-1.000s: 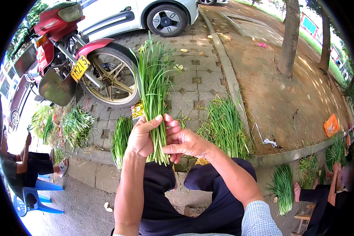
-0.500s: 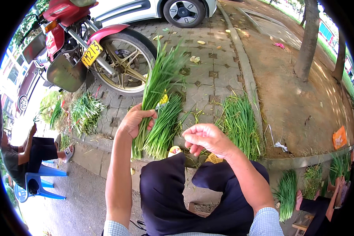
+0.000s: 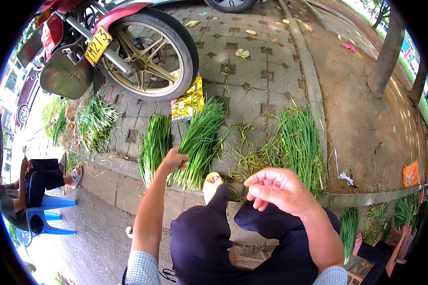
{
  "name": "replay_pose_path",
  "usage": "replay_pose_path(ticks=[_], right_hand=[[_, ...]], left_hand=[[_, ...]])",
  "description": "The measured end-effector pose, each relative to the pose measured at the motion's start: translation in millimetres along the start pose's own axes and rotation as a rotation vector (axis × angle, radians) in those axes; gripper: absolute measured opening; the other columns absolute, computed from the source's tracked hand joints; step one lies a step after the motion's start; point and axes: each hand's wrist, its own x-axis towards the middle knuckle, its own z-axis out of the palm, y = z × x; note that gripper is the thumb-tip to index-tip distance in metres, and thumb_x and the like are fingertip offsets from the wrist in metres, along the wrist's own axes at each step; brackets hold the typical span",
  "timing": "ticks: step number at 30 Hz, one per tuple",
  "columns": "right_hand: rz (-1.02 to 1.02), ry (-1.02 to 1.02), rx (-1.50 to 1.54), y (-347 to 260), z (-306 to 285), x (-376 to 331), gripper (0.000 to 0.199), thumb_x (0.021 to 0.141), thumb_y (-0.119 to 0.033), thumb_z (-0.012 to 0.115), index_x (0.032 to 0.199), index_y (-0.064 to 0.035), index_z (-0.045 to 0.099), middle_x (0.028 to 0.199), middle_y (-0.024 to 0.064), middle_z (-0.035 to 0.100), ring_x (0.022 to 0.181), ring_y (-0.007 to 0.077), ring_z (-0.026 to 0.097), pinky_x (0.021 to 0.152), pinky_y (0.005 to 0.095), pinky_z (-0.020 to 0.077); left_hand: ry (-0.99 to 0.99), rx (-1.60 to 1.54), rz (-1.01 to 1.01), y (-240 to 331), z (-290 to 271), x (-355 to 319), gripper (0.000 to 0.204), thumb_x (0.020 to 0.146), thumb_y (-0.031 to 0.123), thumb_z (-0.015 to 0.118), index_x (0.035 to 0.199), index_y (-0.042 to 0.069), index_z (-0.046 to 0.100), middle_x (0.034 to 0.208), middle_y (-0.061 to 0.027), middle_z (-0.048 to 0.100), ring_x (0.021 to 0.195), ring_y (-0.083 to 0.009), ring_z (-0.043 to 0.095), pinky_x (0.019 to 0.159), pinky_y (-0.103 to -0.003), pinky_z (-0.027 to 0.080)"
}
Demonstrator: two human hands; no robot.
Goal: The person bundles green onions by hand. They gather a group of green stalks from the ground and tie them together using a single long leaf.
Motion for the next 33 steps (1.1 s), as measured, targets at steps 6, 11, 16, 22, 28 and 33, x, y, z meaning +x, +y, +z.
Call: replay_pose_path(ticks=[6,11,16,22,28,33], right_hand=[[0.030,-0.056,0.011,12,-7,2,0.031,0.092,-0.017,0.060,0.113,0.0051,0.055,0.093,0.0100,0.064,0.079,0.0131,0.063,0.069,0.0264,0.0538],[0.012,-0.062,-0.005,14,-8,-1,0.028,0.091,-0.011,0.060,0.112,0.0059,0.055,0.093,0.0077,0.063,0.080,0.0105,0.061,0.071,0.0245,0.0521],[0.008,-0.048,-0.046,13,-8,-2,0.027,0.092,-0.012,0.060,0.111,0.0062,0.055,0.092,0.0064,0.062,0.078,0.0092,0.060,0.070,0.0240,0.0510],[-0.026,0.004,-0.041,7,-15,-2,0.027,0.091,-0.012,0.060,0.111,0.0060,0.055,0.092,0.0061,0.062,0.078,0.0089,0.060,0.070,0.0240,0.0509],[-0.078,0.226,-0.078,0,-31,-6,0.026,0.091,-0.016,0.060,0.108,0.0045,0.058,0.085,0.0070,0.065,0.070,0.0098,0.063,0.062,0.0230,0.0530],[-0.165,0.464,-0.226,-1,-55,8,0.026,0.089,-0.017,0.062,0.104,0.0039,0.059,0.084,0.0048,0.064,0.070,0.0084,0.061,0.061,0.0221,0.0510]], left_hand=[[0.345,0.554,-0.009,-99,5,36,0.039,0.075,0.009,0.050,0.110,-0.006,0.053,0.084,-0.0242,0.064,0.070,-0.0341,0.065,0.066,-0.041,0.053],[0.440,0.606,0.189,-86,17,33,0.046,0.076,0.011,0.057,0.118,-0.007,0.051,0.107,-0.0291,0.060,0.101,-0.0434,0.057,0.088,-0.044,0.046],[0.463,0.684,0.260,-86,27,39,0.054,0.074,0.009,0.062,0.124,-0.004,0.044,0.105,-0.0299,0.059,0.100,-0.0431,0.057,0.087,-0.046,0.046],[0.530,0.821,0.091,-111,48,34,0.056,0.077,0.013,0.065,0.127,0.004,0.042,0.120,-0.0220,0.050,0.111,-0.0384,0.051,0.091,-0.045,0.044],[0.534,1.011,0.016,-92,55,19,0.056,0.075,0.020,0.067,0.124,0.007,0.044,0.115,-0.0184,0.050,0.107,-0.0358,0.050,0.088,-0.046,0.045],[0.375,0.883,0.131,-84,21,14,0.061,0.074,0.033,0.068,0.125,0.004,0.048,0.102,-0.0186,0.063,0.098,-0.0345,0.060,0.086,-0.043,0.047]])
